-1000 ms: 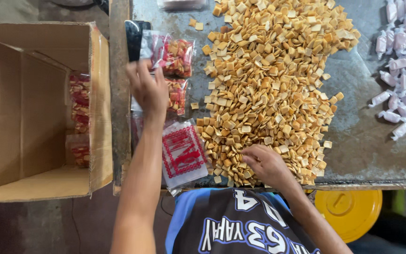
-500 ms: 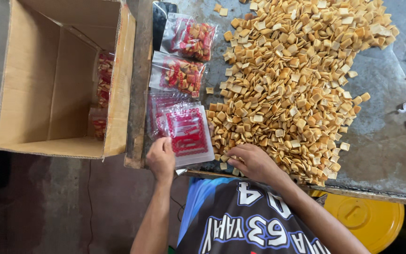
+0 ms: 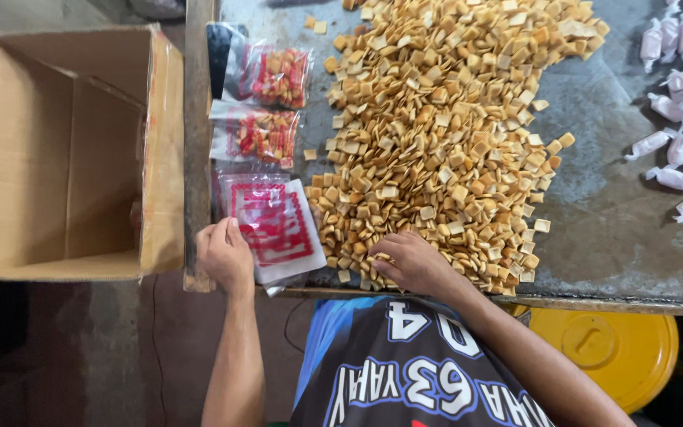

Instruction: The person scoops small square crackers from a large pile on a table into small clear plastic bags, then folds and places the filled bags on the table. The process is repeated continuously throughout the clip.

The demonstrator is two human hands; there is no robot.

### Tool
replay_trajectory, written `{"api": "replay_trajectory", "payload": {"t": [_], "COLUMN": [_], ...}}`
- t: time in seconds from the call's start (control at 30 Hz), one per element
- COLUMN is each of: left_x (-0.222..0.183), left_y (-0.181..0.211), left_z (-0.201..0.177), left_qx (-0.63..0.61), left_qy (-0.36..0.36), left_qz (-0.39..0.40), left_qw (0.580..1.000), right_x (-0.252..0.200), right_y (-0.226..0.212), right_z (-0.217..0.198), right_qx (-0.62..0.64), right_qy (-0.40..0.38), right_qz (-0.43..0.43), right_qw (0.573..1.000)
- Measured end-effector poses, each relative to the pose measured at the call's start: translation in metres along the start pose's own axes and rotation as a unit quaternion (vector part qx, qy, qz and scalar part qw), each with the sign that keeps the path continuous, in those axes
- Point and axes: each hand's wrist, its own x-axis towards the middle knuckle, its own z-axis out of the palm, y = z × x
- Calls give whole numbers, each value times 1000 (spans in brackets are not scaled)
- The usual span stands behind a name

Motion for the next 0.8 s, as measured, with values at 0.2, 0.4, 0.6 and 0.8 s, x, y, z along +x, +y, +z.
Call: {"api": "replay_trajectory", "payload": {"t": [0.2, 0.4, 0.6, 0.8], "left_x": [18, 0, 4, -31], "left_y": [196, 289, 317, 316], "left_z": [-79, -50, -32, -27], "left_qx": [-219, -327, -464, -447], "left_qy": [-167, -333, -348, -419], "left_qz": [4, -168, -199, -35], "left_qw": [961, 868, 790, 789], "right_x": [-3, -25, -40, -36], "right_y": [-20, -7, -8, -14], "right_z": [-26, -27, -67, -88], "right_qx": [-12, 109, 223, 484], "right_qy": [75, 115, 206, 308], "right_qz": [-35, 152, 241, 291], "right_qw": [996, 976, 922, 766]}}
